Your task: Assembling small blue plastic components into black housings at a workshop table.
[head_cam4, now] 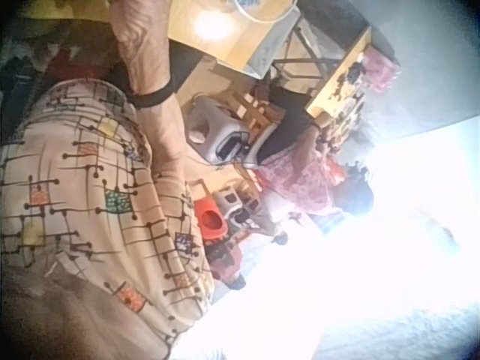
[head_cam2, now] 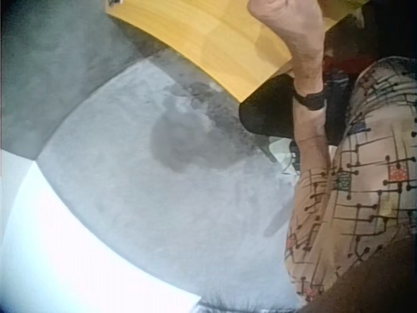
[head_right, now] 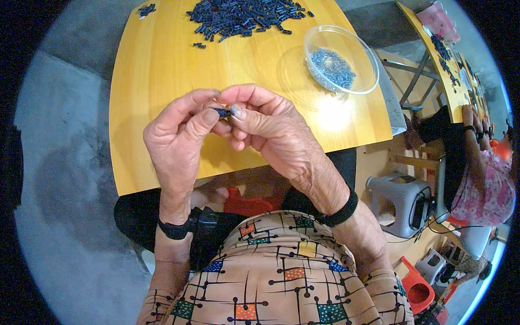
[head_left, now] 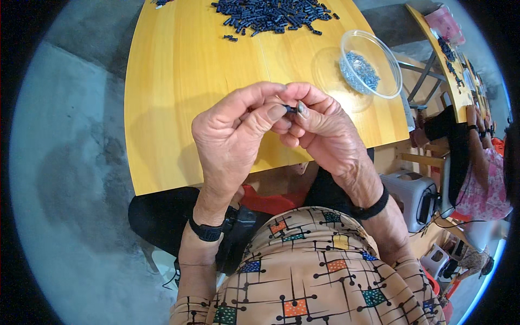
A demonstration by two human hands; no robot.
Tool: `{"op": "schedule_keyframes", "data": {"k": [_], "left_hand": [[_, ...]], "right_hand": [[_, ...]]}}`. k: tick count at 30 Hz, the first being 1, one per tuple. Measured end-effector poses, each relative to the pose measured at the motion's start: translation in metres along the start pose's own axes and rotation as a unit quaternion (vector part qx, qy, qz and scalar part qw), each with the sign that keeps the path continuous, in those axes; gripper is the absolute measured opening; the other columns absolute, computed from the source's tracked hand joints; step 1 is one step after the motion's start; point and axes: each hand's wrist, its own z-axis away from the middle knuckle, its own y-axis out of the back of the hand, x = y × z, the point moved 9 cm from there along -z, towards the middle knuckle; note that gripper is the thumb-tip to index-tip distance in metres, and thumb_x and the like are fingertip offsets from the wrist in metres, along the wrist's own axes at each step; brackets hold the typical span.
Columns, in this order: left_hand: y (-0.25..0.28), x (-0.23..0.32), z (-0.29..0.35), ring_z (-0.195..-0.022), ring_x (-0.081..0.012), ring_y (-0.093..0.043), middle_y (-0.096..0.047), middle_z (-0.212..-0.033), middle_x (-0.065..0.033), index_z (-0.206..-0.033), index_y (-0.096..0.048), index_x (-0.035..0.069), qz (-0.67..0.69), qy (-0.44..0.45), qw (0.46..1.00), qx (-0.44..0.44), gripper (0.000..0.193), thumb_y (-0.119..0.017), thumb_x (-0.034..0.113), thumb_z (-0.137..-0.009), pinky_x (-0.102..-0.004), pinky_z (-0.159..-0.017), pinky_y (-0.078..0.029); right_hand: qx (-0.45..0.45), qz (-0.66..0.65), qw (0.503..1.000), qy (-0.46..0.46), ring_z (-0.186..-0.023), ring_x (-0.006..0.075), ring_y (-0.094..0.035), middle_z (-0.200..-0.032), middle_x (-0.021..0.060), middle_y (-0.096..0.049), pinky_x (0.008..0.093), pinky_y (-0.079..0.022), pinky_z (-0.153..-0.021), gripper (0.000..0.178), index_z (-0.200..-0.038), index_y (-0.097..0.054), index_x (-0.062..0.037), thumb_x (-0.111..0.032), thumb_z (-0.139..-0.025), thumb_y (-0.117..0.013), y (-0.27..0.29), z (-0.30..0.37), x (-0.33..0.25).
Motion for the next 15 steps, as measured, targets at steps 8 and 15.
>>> {"op": "schedule_keyframes", "data": {"k": [8, 15], "left_hand": [[-0.004, -0.013, -0.002, -0.062, -0.0123, -0.063, -0.066, -0.076, -0.0109, -0.117, -0.052, -0.004, 0.202, 0.072, 0.977, 0.016, 0.039, -0.065, 0.005, -0.082, -0.0226, -0.056, -0.052], [-0.009, -0.031, 0.005, -0.06, -0.0143, -0.063, -0.066, -0.076, -0.0114, -0.112, -0.054, -0.006, 0.255, 0.103, 0.96, 0.048, 0.035, -0.066, 0.007, -0.082, -0.0238, -0.054, -0.052]], "right_hand": [[-0.035, 0.152, 0.985, 0.068, -0.071, 0.0068, -0.051, -0.087, 0.0001, -0.06, 0.0208, -0.043, -0.064, 0.034, -0.114, -0.058, -0.0016, -0.021, -0.086, -0.061, -0.014, 0.0, -0.01], [-0.041, 0.254, 0.953, 0.161, -0.076, 0.0073, -0.051, -0.085, -0.0004, -0.055, 0.0214, -0.042, -0.069, 0.034, -0.113, -0.06, 0.0, -0.022, -0.086, -0.062, -0.014, 0.003, -0.024]]}}
